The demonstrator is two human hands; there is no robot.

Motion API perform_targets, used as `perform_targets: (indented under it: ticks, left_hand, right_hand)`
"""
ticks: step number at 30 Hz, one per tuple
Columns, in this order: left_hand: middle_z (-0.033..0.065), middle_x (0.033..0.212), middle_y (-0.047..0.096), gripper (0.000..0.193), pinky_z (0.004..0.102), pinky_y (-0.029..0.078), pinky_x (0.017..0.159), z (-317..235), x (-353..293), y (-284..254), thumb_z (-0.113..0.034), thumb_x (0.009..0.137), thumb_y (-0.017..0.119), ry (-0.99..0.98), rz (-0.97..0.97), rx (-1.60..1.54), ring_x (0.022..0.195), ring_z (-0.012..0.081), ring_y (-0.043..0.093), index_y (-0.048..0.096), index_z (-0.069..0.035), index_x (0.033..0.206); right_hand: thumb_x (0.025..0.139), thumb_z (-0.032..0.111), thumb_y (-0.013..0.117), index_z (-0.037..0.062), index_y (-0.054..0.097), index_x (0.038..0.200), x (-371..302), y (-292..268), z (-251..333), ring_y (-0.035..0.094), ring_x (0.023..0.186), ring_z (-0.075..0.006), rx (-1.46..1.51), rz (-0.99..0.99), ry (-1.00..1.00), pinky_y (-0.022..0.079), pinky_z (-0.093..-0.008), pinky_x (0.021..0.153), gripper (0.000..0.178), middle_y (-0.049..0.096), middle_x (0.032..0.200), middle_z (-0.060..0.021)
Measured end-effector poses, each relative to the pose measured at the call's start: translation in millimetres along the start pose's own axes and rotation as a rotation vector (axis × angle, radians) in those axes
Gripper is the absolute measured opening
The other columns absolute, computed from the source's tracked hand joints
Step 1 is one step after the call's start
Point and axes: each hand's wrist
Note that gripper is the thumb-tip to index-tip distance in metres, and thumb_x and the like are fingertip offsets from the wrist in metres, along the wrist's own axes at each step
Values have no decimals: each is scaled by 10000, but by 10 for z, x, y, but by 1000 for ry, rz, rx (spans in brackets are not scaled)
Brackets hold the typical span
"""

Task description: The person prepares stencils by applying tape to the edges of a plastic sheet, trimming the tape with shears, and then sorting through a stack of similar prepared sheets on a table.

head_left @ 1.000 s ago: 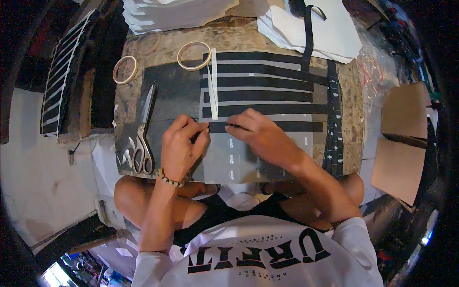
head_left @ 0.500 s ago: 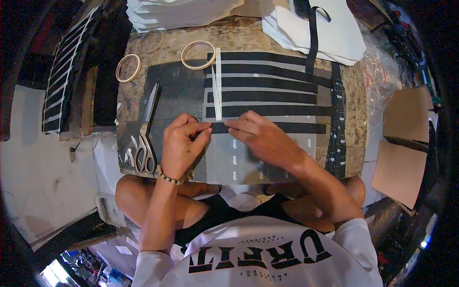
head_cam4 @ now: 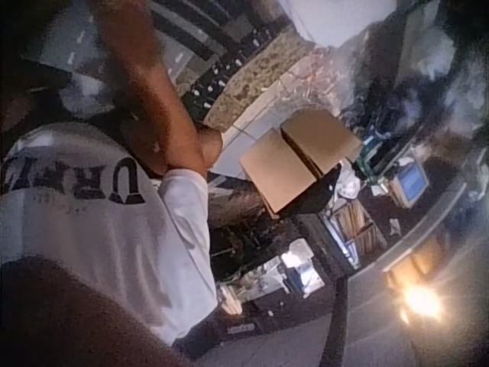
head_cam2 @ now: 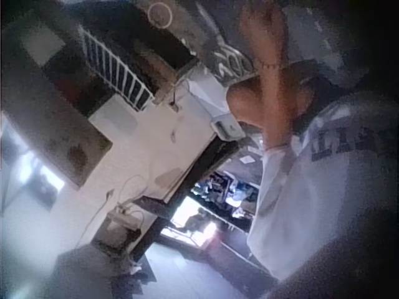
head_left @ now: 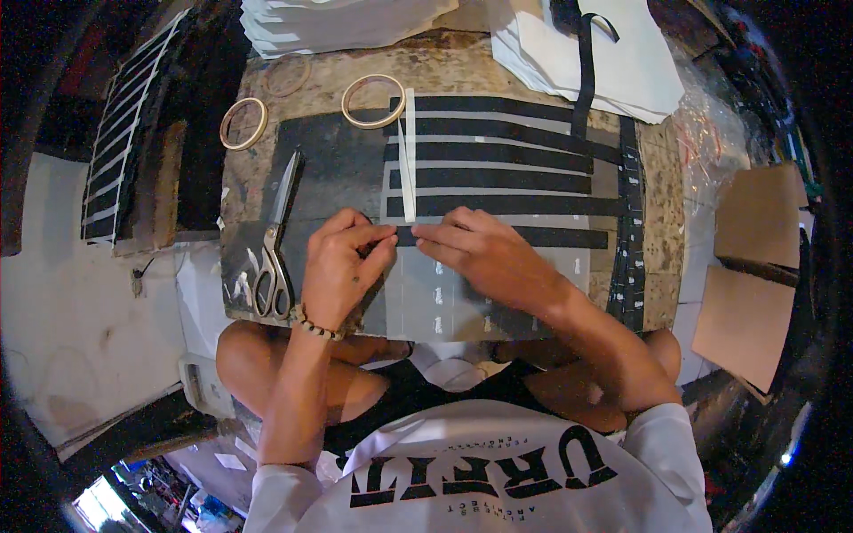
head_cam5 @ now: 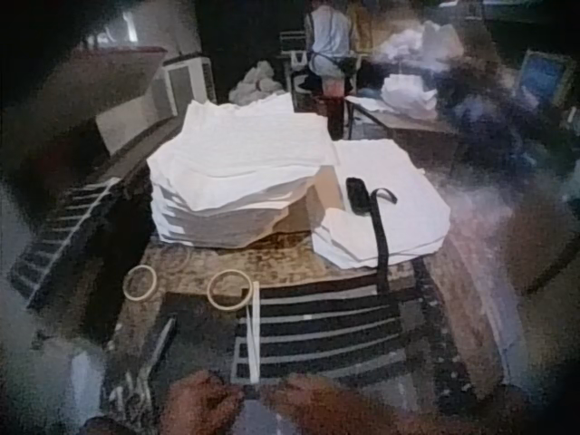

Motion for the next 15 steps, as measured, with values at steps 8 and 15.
perform_targets:
  ticks: [8,15]
  left_hand:
    - [105,746,616,162,324,490,609,21,2,-23,-106,795,776,24,11,40,660,224,614,775,-27,937]
    - [91,758,623,153,319,482,616,79,20,-39,-117,829,764,-5,13,-45,663,200,603,764,-25,952]
  right_hand:
    - [856,146,602,54,690,1149,8,-30,1,583,1019,-192,13,-14,-2,532,-332,835,319,650,1195,-14]
    - [857,144,600,44,689,1143,-6,-10,-22,585,997,-196,-19,-30,-34,530,-329,826,315,656,1181,-23]
Point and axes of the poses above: each hand's wrist, its own x-axis towards the middle knuckle, its own y-axis out of the palm, z = x × y
